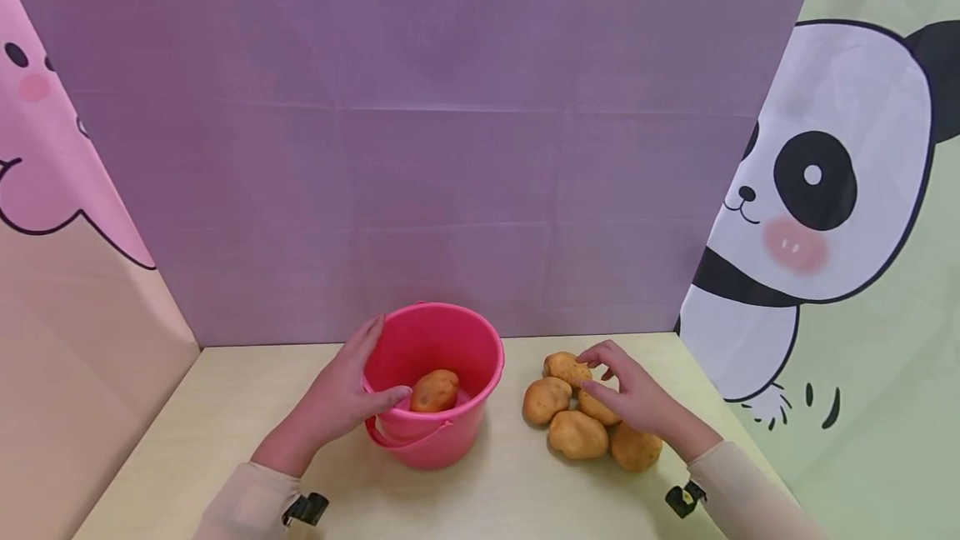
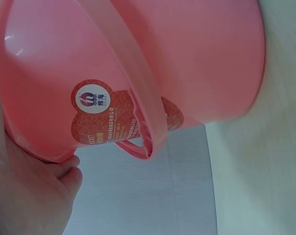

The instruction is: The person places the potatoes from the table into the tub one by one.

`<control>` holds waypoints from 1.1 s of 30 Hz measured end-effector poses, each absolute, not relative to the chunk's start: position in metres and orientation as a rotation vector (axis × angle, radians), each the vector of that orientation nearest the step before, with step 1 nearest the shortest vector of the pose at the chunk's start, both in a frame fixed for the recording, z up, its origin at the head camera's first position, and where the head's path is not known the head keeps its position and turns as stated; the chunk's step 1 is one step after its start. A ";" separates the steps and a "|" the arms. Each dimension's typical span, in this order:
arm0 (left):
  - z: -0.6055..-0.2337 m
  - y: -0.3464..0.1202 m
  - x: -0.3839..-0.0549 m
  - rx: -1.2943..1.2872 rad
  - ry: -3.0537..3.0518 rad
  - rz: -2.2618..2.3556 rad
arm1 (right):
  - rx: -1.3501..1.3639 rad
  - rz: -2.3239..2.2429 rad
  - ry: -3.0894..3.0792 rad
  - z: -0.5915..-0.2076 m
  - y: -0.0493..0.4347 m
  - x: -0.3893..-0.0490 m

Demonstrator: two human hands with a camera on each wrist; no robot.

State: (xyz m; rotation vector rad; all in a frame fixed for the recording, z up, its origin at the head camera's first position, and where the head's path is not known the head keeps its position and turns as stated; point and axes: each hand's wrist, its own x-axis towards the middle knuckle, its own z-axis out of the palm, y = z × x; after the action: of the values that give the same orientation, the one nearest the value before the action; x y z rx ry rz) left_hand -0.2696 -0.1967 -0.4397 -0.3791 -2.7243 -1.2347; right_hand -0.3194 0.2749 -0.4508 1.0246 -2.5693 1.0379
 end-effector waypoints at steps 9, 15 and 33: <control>-0.441 -0.196 -0.269 -0.378 -2.715 -1.254 | 0.881 0.954 -2.564 -0.476 0.309 -0.293; -0.442 -0.196 -0.269 -0.387 -2.715 -1.247 | 0.735 0.930 -2.578 -0.496 0.326 -0.276; -0.438 -0.196 -0.268 -0.377 -2.721 -1.249 | 0.657 0.963 -2.652 -0.509 0.331 -0.260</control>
State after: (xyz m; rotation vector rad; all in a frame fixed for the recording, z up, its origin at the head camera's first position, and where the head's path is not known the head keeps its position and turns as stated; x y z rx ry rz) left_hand -0.2678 -0.1957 -0.4380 -0.3766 -2.7206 -1.2487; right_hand -0.2602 0.3306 -0.5087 0.6566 -2.6519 0.9629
